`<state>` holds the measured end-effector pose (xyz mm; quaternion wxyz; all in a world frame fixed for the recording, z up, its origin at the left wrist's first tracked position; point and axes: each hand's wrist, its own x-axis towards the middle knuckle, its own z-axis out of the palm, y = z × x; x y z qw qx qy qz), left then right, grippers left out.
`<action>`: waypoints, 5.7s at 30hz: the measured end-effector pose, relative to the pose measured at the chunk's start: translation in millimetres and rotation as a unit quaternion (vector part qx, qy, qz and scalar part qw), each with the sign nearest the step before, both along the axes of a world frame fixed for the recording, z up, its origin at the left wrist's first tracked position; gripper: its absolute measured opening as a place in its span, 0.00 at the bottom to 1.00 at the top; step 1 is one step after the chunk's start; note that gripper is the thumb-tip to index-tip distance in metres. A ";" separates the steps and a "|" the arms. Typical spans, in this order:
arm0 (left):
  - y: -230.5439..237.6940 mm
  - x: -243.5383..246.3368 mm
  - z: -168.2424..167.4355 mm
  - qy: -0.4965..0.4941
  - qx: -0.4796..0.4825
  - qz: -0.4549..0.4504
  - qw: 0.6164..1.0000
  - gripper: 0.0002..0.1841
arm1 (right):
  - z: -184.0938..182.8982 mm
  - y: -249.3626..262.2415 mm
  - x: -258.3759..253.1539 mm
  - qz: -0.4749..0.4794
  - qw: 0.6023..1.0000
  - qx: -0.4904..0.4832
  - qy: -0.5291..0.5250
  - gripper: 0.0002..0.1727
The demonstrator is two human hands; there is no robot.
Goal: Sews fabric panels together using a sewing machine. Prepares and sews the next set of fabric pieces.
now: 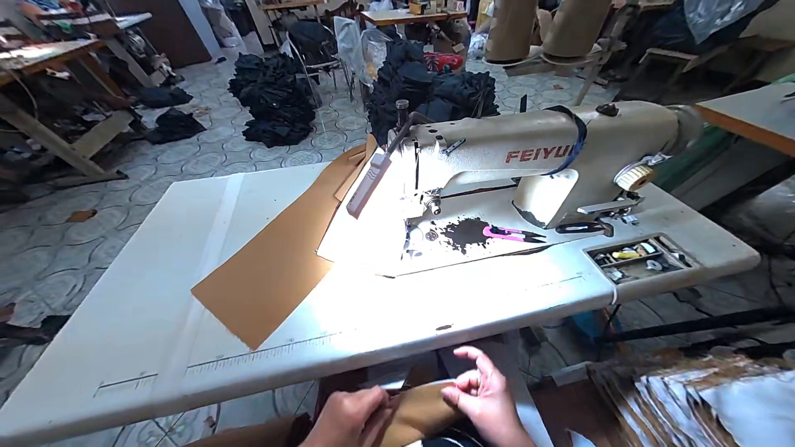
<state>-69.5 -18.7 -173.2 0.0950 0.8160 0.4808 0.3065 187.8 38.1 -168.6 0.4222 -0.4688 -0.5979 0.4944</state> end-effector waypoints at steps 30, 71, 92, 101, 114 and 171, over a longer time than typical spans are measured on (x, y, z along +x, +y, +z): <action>134.7 70.0 47.8 0.076 0.017 0.185 0.980 0.23 | 63.7 166.7 -34.6 -0.003 0.928 0.273 -0.255 0.20; 195.3 -5.9 56.3 0.133 -0.032 0.066 0.988 0.25 | 70.3 207.6 -73.4 0.104 0.869 0.262 -0.407 0.15; 207.9 -11.3 59.0 0.126 -0.042 0.048 0.990 0.25 | 62.8 215.6 -77.1 0.088 0.870 0.266 -0.406 0.15; 194.9 -8.2 70.6 0.159 -0.001 0.007 0.987 0.18 | 69.4 215.1 -78.9 0.092 0.877 0.224 -0.415 0.17; 54.9 87.4 9.6 0.175 0.160 0.227 0.945 0.20 | 79.2 217.3 -60.5 0.160 0.903 0.215 -0.336 0.21; 130.5 9.7 68.1 0.139 -0.111 0.115 0.977 0.32 | 22.5 78.5 3.0 0.065 0.827 0.472 -0.299 0.22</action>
